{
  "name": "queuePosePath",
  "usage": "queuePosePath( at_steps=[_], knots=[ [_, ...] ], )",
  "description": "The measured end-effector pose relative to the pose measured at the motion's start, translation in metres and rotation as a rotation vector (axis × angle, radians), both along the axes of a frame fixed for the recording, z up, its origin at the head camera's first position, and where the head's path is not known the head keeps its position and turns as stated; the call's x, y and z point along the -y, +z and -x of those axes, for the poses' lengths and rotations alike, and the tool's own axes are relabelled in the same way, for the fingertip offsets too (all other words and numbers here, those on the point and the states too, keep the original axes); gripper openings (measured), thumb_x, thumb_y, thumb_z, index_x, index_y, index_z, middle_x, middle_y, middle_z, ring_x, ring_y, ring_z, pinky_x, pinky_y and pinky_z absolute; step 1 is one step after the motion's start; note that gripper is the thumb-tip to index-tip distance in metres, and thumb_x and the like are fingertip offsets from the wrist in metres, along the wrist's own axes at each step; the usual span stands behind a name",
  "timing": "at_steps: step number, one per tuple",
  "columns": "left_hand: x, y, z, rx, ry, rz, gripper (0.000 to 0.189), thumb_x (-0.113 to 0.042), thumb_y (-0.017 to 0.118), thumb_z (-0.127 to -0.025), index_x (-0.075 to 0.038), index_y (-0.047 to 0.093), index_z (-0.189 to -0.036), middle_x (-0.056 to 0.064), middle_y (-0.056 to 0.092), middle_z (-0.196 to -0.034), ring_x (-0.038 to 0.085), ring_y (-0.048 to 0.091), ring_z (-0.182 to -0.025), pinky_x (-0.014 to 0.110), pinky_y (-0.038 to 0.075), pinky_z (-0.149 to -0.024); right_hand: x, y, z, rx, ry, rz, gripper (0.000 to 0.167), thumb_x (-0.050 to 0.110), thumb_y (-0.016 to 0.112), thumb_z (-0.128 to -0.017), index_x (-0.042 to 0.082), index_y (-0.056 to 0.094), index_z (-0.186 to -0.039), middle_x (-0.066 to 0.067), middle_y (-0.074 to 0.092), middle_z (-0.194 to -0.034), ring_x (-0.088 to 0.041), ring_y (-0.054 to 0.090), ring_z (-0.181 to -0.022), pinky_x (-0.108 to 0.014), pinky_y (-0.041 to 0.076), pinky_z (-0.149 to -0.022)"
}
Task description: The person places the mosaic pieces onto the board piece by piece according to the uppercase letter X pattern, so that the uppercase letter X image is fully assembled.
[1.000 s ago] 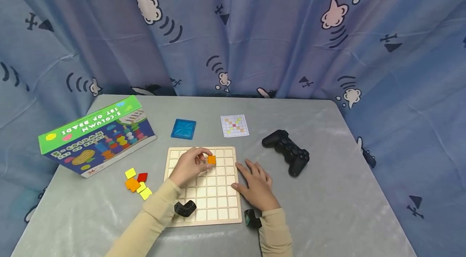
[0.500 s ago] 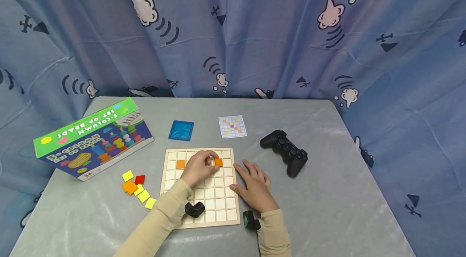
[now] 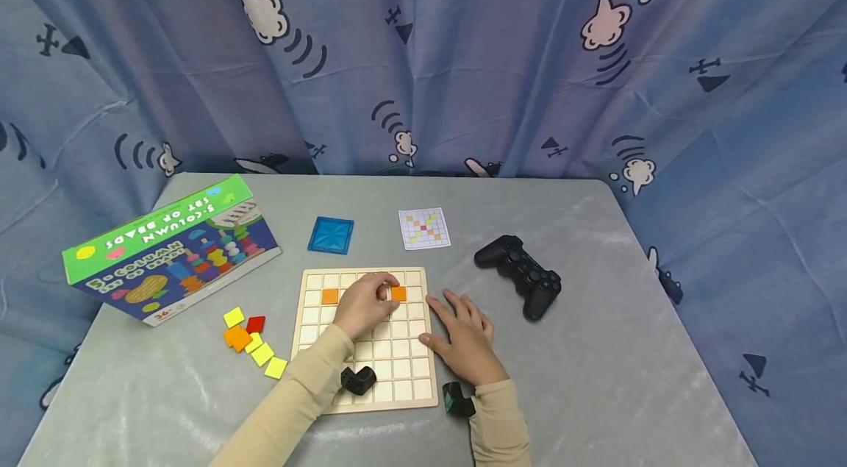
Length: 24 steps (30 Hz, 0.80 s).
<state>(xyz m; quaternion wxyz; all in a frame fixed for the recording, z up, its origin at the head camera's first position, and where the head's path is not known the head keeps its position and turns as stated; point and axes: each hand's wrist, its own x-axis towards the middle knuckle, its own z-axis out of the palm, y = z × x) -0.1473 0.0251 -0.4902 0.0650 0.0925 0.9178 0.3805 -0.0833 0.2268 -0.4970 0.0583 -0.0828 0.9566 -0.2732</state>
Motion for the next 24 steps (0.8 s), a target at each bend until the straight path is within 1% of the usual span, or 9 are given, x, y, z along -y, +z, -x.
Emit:
queuePosePath(
  at_steps=[6,11,13,15,17,19,22,24],
  knots=[
    [-0.001,0.001,0.001,-0.009,-0.009,0.010,0.028,-0.018,0.076,-0.081,-0.015,0.067,-0.107,-0.004,0.048,-0.072,0.011,0.042,-0.061,0.026,0.033,-0.058,-0.001,0.002,0.001,0.010,-0.004,0.003,0.066,0.039,0.068,-0.087,0.025,0.041,-0.146,-0.013,0.028,-0.154,-0.042,0.015,-0.142,-0.066,0.012,-0.100],
    [-0.002,0.002,0.002,0.000,-0.015,0.014,0.028,-0.018,0.075,-0.081,-0.015,0.067,-0.108,-0.004,0.048,-0.072,0.011,0.042,-0.061,0.026,0.034,-0.059,-0.001,0.003,0.001,0.019,-0.007,0.005,0.066,0.039,0.068,-0.087,0.025,0.041,-0.146,-0.013,0.027,-0.154,-0.042,0.014,-0.142,-0.066,0.011,-0.100],
    [-0.001,0.003,0.002,0.010,-0.020,-0.002,0.029,-0.018,0.075,-0.081,-0.015,0.067,-0.109,-0.004,0.048,-0.073,0.011,0.042,-0.062,0.026,0.034,-0.060,-0.001,0.003,0.002,0.018,-0.007,0.000,0.066,0.039,0.068,-0.087,0.025,0.041,-0.146,-0.013,0.027,-0.154,-0.042,0.014,-0.142,-0.066,0.012,-0.100],
    [0.001,0.004,0.001,0.025,-0.021,-0.042,0.029,-0.018,0.074,-0.082,-0.014,0.066,-0.110,-0.003,0.049,-0.074,0.012,0.043,-0.063,0.027,0.035,-0.062,-0.001,0.003,0.002,0.020,-0.007,0.001,0.066,0.039,0.068,-0.087,0.025,0.041,-0.146,-0.013,0.027,-0.154,-0.042,0.014,-0.142,-0.066,0.012,-0.100],
    [0.007,0.006,-0.003,0.035,-0.024,-0.092,0.029,-0.017,0.072,-0.084,-0.012,0.065,-0.112,-0.002,0.050,-0.075,0.012,0.043,-0.064,0.029,0.037,-0.065,-0.001,0.003,0.002,0.026,-0.004,-0.001,0.067,0.040,0.068,-0.087,0.025,0.040,-0.146,-0.012,0.027,-0.155,-0.042,0.014,-0.142,-0.066,0.011,-0.100],
    [0.017,0.009,-0.008,0.033,-0.017,-0.135,0.027,-0.017,0.069,-0.087,-0.011,0.065,-0.112,-0.001,0.051,-0.076,0.012,0.045,-0.065,0.030,0.039,-0.066,-0.001,0.002,0.002,0.034,0.001,-0.001,0.067,0.041,0.067,-0.087,0.026,0.040,-0.147,-0.012,0.026,-0.155,-0.042,0.014,-0.142,-0.066,0.011,-0.100],
    [0.039,0.012,-0.020,0.010,0.004,-0.166,0.023,-0.018,0.065,-0.090,-0.008,0.066,-0.111,-0.001,0.053,-0.076,0.012,0.046,-0.065,0.030,0.040,-0.065,-0.001,0.002,0.001,0.044,0.010,0.000,0.068,0.041,0.067,-0.088,0.027,0.038,-0.147,-0.011,0.024,-0.156,-0.041,0.013,-0.143,-0.065,0.012,-0.100],
    [0.056,0.015,-0.029,0.008,0.035,-0.180,0.021,-0.017,0.064,-0.092,-0.008,0.067,-0.110,-0.001,0.055,-0.076,0.012,0.047,-0.065,0.029,0.041,-0.063,-0.002,0.002,0.001,0.045,0.011,0.003,0.068,0.041,0.067,-0.088,0.027,0.038,-0.147,-0.011,0.024,-0.156,-0.041,0.013,-0.143,-0.065,0.012,-0.100]
  ],
)
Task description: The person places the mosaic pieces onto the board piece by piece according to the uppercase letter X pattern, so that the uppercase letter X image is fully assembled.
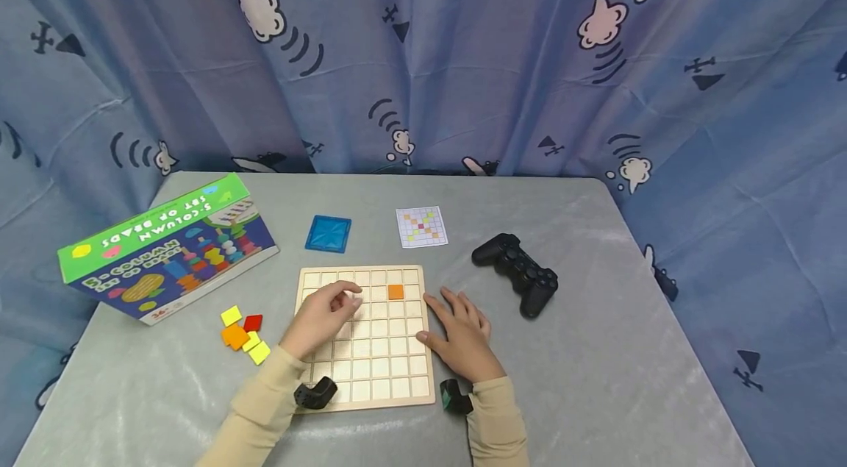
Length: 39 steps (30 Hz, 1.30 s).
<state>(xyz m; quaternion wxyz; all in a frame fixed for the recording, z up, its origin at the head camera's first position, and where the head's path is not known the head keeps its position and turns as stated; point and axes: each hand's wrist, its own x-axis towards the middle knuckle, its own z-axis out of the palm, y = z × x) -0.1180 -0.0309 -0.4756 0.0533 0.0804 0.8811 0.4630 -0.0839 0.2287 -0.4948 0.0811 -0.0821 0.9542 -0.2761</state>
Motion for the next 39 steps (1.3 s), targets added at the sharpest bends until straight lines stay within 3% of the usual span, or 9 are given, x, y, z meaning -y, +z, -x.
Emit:
queuePosePath(
  at_steps=[5,9,11,14,18,24,33,39],
  knots=[
    [0.047,0.005,-0.024,0.077,0.101,-0.016,0.021,-0.019,0.063,-0.093,-0.011,0.067,-0.112,0.000,0.056,-0.080,0.013,0.047,-0.063,0.025,0.039,-0.057,-0.001,0.001,-0.001,-0.001,-0.005,-0.001,0.068,0.043,0.066,-0.088,0.028,0.037,-0.148,-0.010,0.023,-0.157,-0.041,0.012,-0.143,-0.065,0.013,-0.098],
    [0.082,0.009,-0.040,0.128,0.190,0.031,0.025,-0.022,0.061,-0.095,-0.012,0.065,-0.117,0.002,0.057,-0.083,0.014,0.046,-0.062,0.025,0.038,-0.054,-0.002,0.002,-0.001,-0.001,-0.007,-0.003,0.068,0.045,0.064,-0.088,0.028,0.036,-0.148,-0.011,0.022,-0.157,-0.042,0.012,-0.142,-0.065,0.014,-0.097],
    [0.095,0.011,-0.043,0.125,0.234,0.067,0.026,-0.022,0.060,-0.096,-0.010,0.064,-0.119,0.003,0.058,-0.085,0.014,0.047,-0.064,0.026,0.038,-0.055,-0.004,0.002,-0.002,-0.006,-0.008,0.003,0.068,0.045,0.064,-0.089,0.028,0.036,-0.148,-0.010,0.022,-0.157,-0.042,0.012,-0.142,-0.065,0.014,-0.097],
    [0.108,0.009,-0.043,0.052,0.280,0.174,0.028,-0.021,0.060,-0.095,-0.008,0.063,-0.120,0.005,0.056,-0.083,0.015,0.047,-0.066,0.028,0.037,-0.058,-0.006,0.000,-0.001,-0.014,-0.011,0.008,0.068,0.045,0.064,-0.089,0.029,0.036,-0.148,-0.009,0.022,-0.157,-0.040,0.011,-0.143,-0.064,0.014,-0.096],
    [0.118,-0.001,-0.041,-0.049,0.309,0.278,0.031,-0.020,0.062,-0.093,-0.005,0.063,-0.121,0.006,0.053,-0.078,0.017,0.045,-0.065,0.030,0.035,-0.060,-0.005,-0.002,0.000,-0.018,-0.006,0.003,0.067,0.047,0.063,-0.089,0.030,0.036,-0.148,-0.008,0.022,-0.157,-0.040,0.012,-0.143,-0.064,0.015,-0.095],
    [0.121,-0.016,-0.041,-0.073,0.344,0.327,0.030,-0.016,0.066,-0.090,-0.002,0.065,-0.117,0.005,0.047,-0.074,0.017,0.041,-0.062,0.030,0.032,-0.058,0.000,-0.003,0.003,-0.005,0.009,-0.003,0.069,0.048,0.064,-0.088,0.030,0.036,-0.148,-0.010,0.022,-0.157,-0.042,0.012,-0.142,-0.064,0.016,-0.094],
    [0.118,-0.016,-0.043,-0.062,0.372,0.333,0.029,-0.014,0.069,-0.088,-0.002,0.067,-0.114,0.007,0.045,-0.075,0.019,0.039,-0.062,0.030,0.029,-0.057,-0.001,-0.004,0.002,-0.001,0.007,0.006,0.069,0.046,0.065,-0.087,0.030,0.037,-0.148,-0.010,0.022,-0.157,-0.041,0.012,-0.142,-0.062,0.016,-0.093],
    [0.117,-0.016,-0.045,-0.094,0.406,0.316,0.025,-0.014,0.074,-0.084,-0.001,0.068,-0.105,0.010,0.052,-0.082,0.022,0.046,-0.069,0.033,0.035,-0.061,0.000,-0.004,0.002,0.005,0.002,0.013,0.069,0.046,0.065,-0.087,0.029,0.037,-0.148,-0.010,0.022,-0.157,-0.041,0.011,-0.142,-0.063,0.015,-0.095]
  ],
)
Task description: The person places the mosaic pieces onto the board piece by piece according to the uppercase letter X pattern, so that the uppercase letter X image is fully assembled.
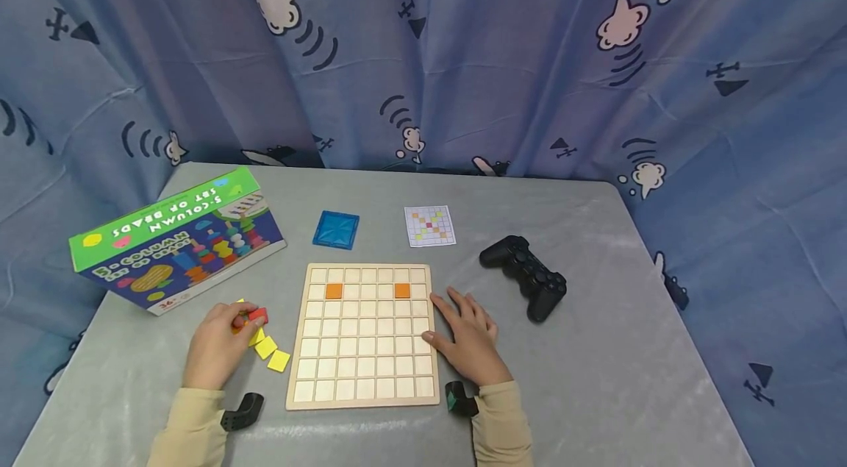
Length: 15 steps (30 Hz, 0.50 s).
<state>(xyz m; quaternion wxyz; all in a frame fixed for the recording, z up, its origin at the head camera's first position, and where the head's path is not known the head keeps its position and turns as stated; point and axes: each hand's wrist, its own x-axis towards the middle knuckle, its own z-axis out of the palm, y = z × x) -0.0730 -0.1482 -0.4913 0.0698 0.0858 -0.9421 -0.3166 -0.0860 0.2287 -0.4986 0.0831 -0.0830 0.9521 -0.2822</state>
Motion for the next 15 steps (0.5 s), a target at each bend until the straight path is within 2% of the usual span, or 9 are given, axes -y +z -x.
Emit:
queuePosePath(
  at_steps=[3,6,10,15],
  knots=[
    [-0.0005,-0.0010,-0.0005,-0.011,0.023,-0.008,0.026,-0.013,0.076,-0.082,-0.001,0.067,-0.103,0.013,0.055,-0.090,0.025,0.051,-0.077,0.038,0.042,-0.068,0.0003,-0.0002,0.0000,0.001,-0.001,-0.002,0.069,0.045,0.066,-0.087,0.029,0.037,-0.148,-0.010,0.022,-0.157,-0.042,0.011,-0.142,-0.063,0.015,-0.094],
    [-0.0008,-0.0014,-0.0006,0.004,0.033,-0.013,0.025,-0.013,0.076,-0.082,-0.003,0.066,-0.102,0.012,0.057,-0.092,0.027,0.052,-0.081,0.040,0.044,-0.073,0.0007,0.0000,-0.0002,0.003,0.001,-0.005,0.069,0.045,0.066,-0.088,0.029,0.037,-0.148,-0.010,0.022,-0.157,-0.042,0.011,-0.142,-0.062,0.015,-0.094],
    [-0.0001,0.0001,-0.0009,0.014,0.029,-0.015,0.021,-0.012,0.075,-0.083,-0.004,0.065,-0.099,0.009,0.057,-0.086,0.025,0.049,-0.077,0.037,0.040,-0.070,0.0009,0.0008,-0.0002,0.002,0.002,-0.002,0.068,0.044,0.066,-0.088,0.028,0.037,-0.148,-0.011,0.022,-0.157,-0.042,0.011,-0.142,-0.062,0.015,-0.094],
    [-0.0001,0.0026,-0.0028,-0.014,0.028,-0.020,0.015,-0.012,0.075,-0.083,-0.004,0.065,-0.092,0.008,0.059,-0.084,0.023,0.051,-0.074,0.035,0.040,-0.068,0.0009,0.0017,0.0001,0.000,0.003,-0.001,0.068,0.043,0.066,-0.088,0.028,0.037,-0.148,-0.011,0.022,-0.157,-0.042,0.011,-0.142,-0.062,0.014,-0.094]
  ],
)
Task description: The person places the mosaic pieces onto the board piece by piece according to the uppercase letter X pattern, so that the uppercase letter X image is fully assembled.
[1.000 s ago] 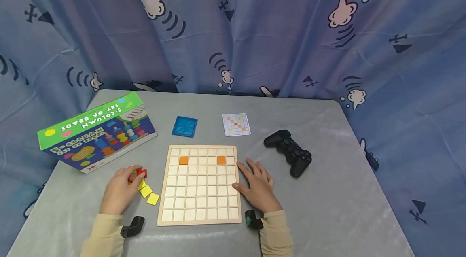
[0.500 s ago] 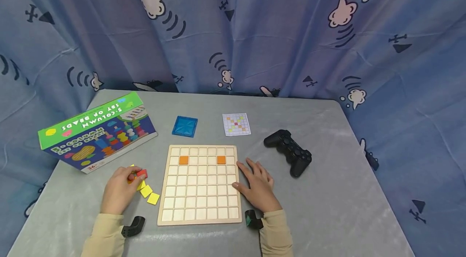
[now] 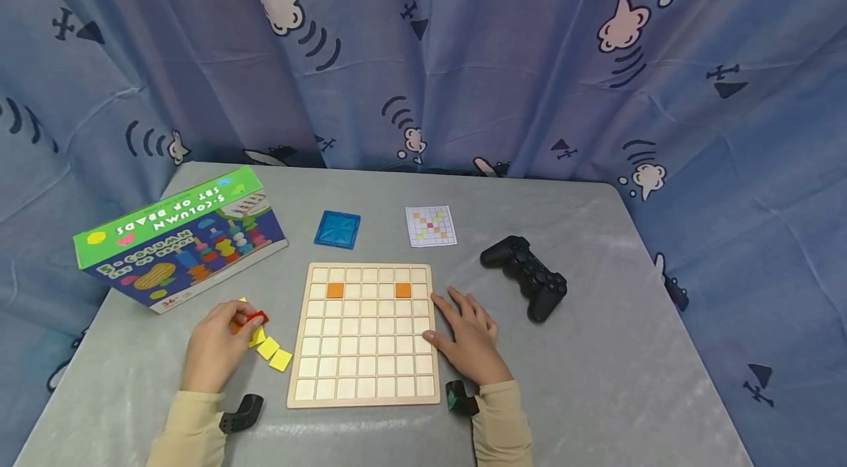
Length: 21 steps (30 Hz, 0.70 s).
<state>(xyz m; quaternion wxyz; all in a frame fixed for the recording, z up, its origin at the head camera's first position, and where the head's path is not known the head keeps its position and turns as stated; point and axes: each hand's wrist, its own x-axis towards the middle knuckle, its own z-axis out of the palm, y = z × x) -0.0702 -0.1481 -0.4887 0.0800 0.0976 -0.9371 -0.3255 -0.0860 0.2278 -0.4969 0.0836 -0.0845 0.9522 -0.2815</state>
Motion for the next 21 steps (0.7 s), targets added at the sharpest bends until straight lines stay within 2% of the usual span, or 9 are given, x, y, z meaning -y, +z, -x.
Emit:
queuePosePath(
  at_steps=[5,9,13,16,19,21],
  knots=[
    [-0.002,0.005,0.000,-0.037,-0.014,-0.039,0.013,-0.012,0.073,-0.085,-0.005,0.064,-0.092,0.006,0.059,-0.081,0.019,0.051,-0.069,0.031,0.040,-0.063,0.000,-0.001,0.000,0.005,-0.001,0.001,0.068,0.043,0.066,-0.088,0.028,0.037,-0.148,-0.011,0.022,-0.157,-0.042,0.011,-0.142,-0.062,0.014,-0.094],
    [-0.006,0.012,0.001,-0.048,-0.038,-0.134,0.019,-0.009,0.069,-0.088,-0.007,0.066,-0.106,0.006,0.059,-0.082,0.016,0.057,-0.070,0.027,0.045,-0.061,0.000,-0.001,0.000,0.005,-0.001,0.003,0.068,0.043,0.066,-0.088,0.027,0.037,-0.148,-0.011,0.022,-0.157,-0.042,0.010,-0.142,-0.063,0.014,-0.094],
    [-0.012,0.021,0.001,0.028,-0.058,-0.347,0.025,-0.007,0.062,-0.092,-0.009,0.066,-0.117,0.010,0.058,-0.094,0.015,0.065,-0.073,0.023,0.052,-0.061,0.000,-0.001,0.000,0.001,-0.001,0.008,0.068,0.043,0.066,-0.088,0.027,0.038,-0.147,-0.011,0.022,-0.157,-0.042,0.010,-0.142,-0.063,0.014,-0.094],
    [-0.019,0.027,0.001,0.102,-0.056,-0.492,0.026,-0.005,0.059,-0.094,-0.008,0.064,-0.120,0.014,0.061,-0.103,0.017,0.069,-0.078,0.027,0.055,-0.069,0.000,-0.001,0.000,0.001,-0.001,0.009,0.068,0.043,0.066,-0.088,0.027,0.038,-0.147,-0.011,0.022,-0.157,-0.042,0.010,-0.142,-0.063,0.014,-0.094],
    [-0.027,0.029,0.002,0.132,-0.071,-0.551,0.030,-0.001,0.058,-0.093,-0.006,0.061,-0.123,0.017,0.064,-0.106,0.021,0.071,-0.083,0.030,0.055,-0.077,0.000,0.000,0.000,0.001,0.002,0.010,0.067,0.043,0.065,-0.088,0.027,0.038,-0.148,-0.011,0.021,-0.157,-0.042,0.010,-0.142,-0.063,0.014,-0.094],
    [-0.032,0.029,0.002,0.128,-0.091,-0.565,0.032,0.003,0.059,-0.092,-0.004,0.060,-0.123,0.019,0.066,-0.104,0.024,0.071,-0.085,0.032,0.055,-0.079,0.000,0.000,0.000,0.000,0.004,0.011,0.067,0.043,0.065,-0.088,0.027,0.038,-0.148,-0.011,0.022,-0.157,-0.042,0.010,-0.142,-0.063,0.014,-0.094]
  ],
)
